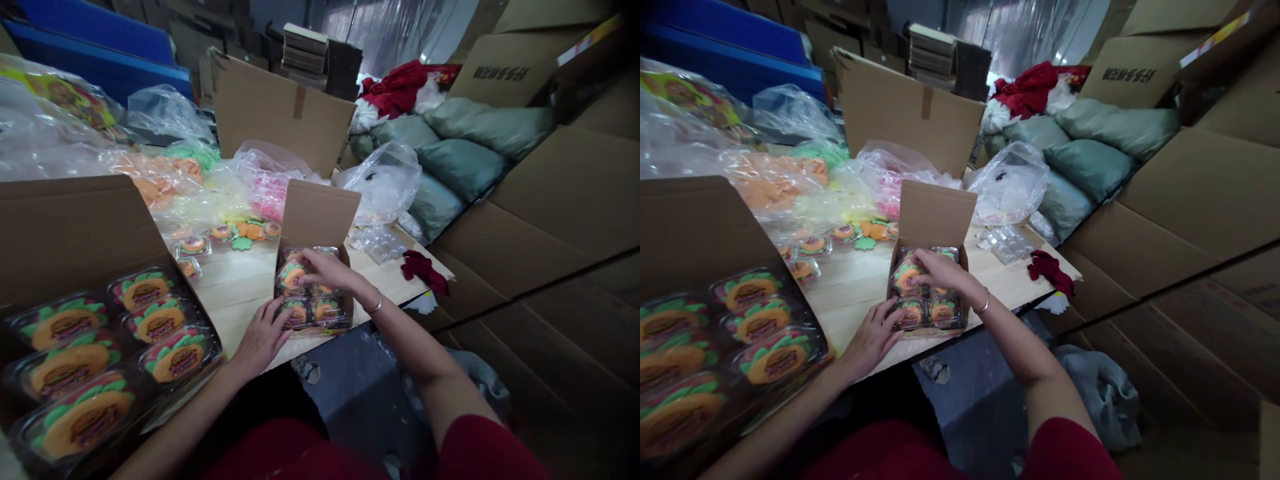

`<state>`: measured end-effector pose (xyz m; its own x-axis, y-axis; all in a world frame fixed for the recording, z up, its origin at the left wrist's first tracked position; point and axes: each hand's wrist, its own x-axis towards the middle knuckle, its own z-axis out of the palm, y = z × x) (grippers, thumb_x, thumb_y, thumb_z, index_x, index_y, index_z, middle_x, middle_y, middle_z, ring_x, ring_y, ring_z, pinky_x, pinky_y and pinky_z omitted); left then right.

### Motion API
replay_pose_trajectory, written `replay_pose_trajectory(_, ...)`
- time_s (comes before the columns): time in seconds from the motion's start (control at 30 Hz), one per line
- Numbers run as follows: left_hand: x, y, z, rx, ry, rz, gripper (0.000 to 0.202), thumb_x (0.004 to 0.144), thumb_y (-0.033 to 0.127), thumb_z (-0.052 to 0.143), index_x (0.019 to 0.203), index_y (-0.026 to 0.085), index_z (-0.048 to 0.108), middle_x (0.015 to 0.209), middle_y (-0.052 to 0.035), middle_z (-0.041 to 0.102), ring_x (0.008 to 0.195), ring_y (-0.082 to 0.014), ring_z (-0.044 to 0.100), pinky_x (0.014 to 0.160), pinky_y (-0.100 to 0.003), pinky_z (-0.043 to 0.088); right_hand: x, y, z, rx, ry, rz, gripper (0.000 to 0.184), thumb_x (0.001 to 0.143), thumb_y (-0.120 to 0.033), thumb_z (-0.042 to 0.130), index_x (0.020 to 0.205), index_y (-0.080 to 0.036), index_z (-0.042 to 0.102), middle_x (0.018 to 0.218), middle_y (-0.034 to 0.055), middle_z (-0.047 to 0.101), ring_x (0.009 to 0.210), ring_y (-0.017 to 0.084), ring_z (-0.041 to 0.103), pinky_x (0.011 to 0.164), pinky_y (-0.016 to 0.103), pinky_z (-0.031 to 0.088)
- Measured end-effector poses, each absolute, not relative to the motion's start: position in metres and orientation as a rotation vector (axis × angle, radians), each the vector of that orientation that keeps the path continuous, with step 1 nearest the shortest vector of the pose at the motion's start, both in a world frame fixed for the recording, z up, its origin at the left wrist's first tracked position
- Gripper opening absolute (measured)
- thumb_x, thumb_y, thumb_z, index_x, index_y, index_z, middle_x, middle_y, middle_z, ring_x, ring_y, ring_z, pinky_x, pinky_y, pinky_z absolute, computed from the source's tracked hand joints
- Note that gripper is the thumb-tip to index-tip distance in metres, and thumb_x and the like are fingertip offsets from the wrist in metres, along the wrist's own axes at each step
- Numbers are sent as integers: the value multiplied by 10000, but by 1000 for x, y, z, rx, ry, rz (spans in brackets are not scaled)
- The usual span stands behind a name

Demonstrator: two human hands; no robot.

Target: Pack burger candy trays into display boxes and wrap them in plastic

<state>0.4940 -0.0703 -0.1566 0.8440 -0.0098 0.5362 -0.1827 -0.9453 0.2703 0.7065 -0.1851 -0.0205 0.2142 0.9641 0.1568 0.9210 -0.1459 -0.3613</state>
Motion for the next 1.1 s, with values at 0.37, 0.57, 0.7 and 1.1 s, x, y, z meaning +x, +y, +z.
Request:
replay_pose_trajectory(0.37,493,-67,-156,2701,-112,737,519,968,353,488,1423,134,369,1374,-176,504,1238,-289,488,1018,-461,477,707,-191,-24,-2053,-1877,196,401,870,-282,704,1231,-226,539,1158,70,566,1037,208,564,856,313,444)
replay_pose_trajectory(0.57,493,-67,-156,2764,-110,735,517,967,393,485,1404,135,387,1377,-171,514,1212,-291,513,1008,-459,486,700,-188,-21,-2114,-1918,212,371,901,-265,659,1257,-220,564,1104,80,556,1015,229,550,847,332,445)
replay_pose_trajectory(0.7,492,-69,-152,2795,-108,758,501,974,381,467,1399,125,394,1366,-181,524,1189,-291,532,989,-452,496,707,-185,-21,-2106,-1921,321,367,885,-232,677,1241,-210,591,1140,87,574,1035,224,557,876,334,445)
replay_pose_trajectory(1.1,484,-81,-145,2782,-4,632,534,919,275,553,1417,157,400,1450,-195,477,1239,-297,536,986,-465,492,683,-201,-67,-2337,-1844,-259,502,973,-339,481,1442,-167,434,1342,185,553,1169,347,534,991,539,415)
